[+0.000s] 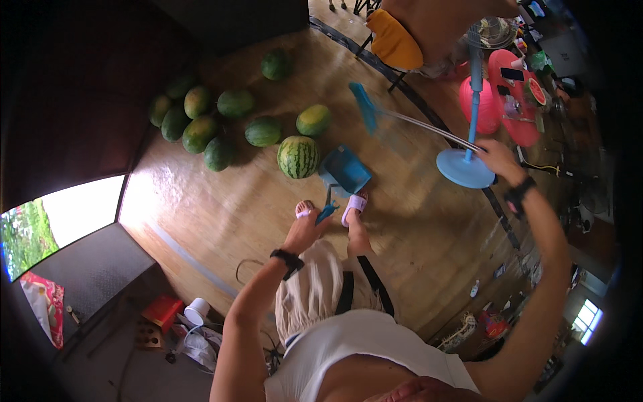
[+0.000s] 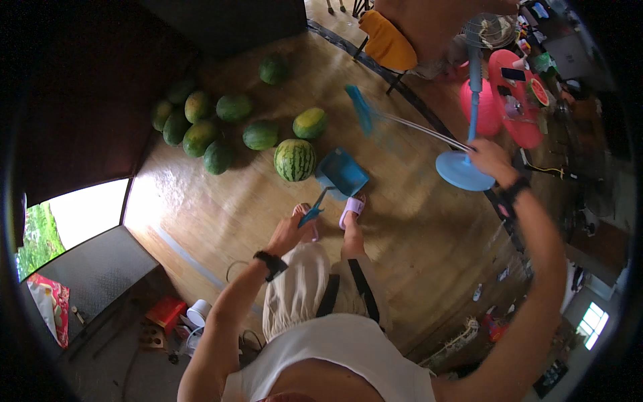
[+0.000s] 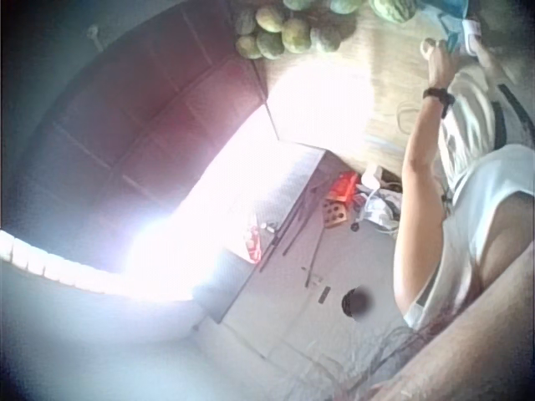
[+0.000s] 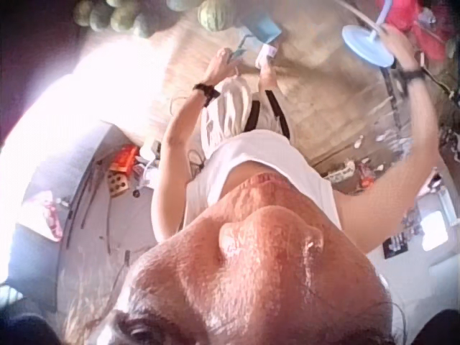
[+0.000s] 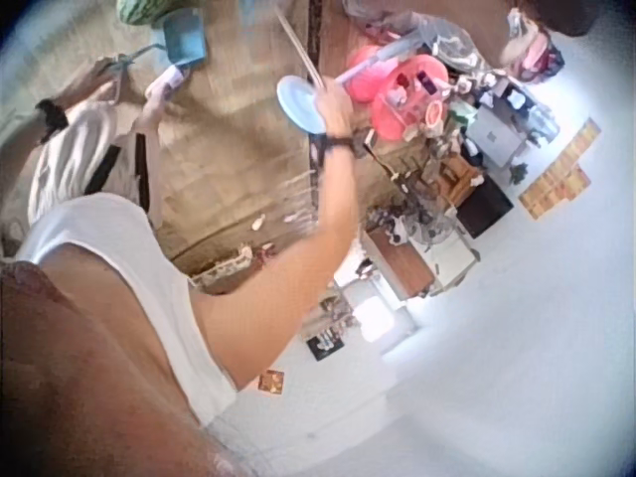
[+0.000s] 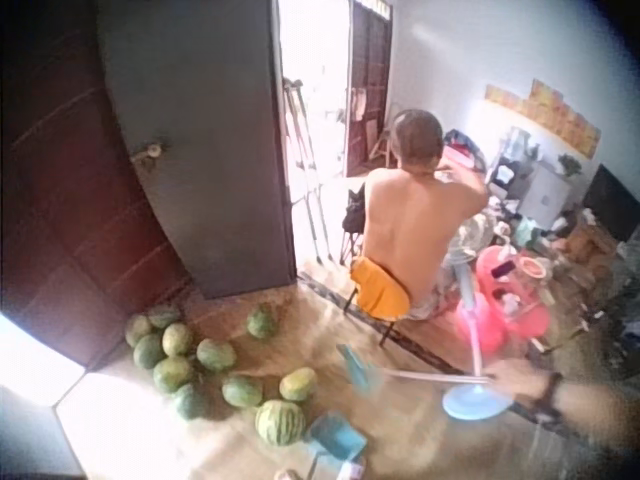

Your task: The person sweeps the floor with a broom and collects debris into a dustpan.

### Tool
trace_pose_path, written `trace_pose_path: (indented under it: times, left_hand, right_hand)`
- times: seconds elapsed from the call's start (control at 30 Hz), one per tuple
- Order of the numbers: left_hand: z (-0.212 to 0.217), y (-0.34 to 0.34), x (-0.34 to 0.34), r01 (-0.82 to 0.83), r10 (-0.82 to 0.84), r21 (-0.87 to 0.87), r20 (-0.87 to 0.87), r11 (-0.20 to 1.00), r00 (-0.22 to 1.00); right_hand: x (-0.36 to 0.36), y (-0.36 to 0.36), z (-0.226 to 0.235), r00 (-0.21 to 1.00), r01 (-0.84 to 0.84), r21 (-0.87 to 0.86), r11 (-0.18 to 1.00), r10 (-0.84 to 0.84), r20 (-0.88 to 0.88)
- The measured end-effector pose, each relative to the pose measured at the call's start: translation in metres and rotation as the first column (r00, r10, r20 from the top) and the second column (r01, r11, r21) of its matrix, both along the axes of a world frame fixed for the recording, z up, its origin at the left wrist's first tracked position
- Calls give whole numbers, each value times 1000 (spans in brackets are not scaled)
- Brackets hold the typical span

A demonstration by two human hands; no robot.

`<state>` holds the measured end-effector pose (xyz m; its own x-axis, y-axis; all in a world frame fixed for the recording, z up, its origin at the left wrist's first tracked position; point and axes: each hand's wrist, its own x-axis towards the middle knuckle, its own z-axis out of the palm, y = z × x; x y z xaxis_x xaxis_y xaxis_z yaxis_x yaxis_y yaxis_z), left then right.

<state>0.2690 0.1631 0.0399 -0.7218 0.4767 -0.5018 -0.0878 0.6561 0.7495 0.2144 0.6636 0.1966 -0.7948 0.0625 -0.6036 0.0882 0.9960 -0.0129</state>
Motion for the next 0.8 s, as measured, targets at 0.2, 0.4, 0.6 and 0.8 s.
trace_pose_path:
  times: [0.2,0.4,0.6,0.8]
  left_hand:
    - [19,32,-1,-20,30,-87,120,996,992]
    - [16,47,2,-59,81,-183,117,981,990]
    - [11,50,-6,-17,40,-160,142,987,989]
    - [13,44,-15,-36,55,-136,135,990,989]
  right_hand:
    - [-113,-47,-233,874,235,-476,847,-399,-278]
    - [-147,-105,-318,756,563,-572,597,-651,66]
    - [-33,-10,-372,691,686,-598,415,-628,357]
    - [143,25,-302,515,850,-368,378,-741,430]
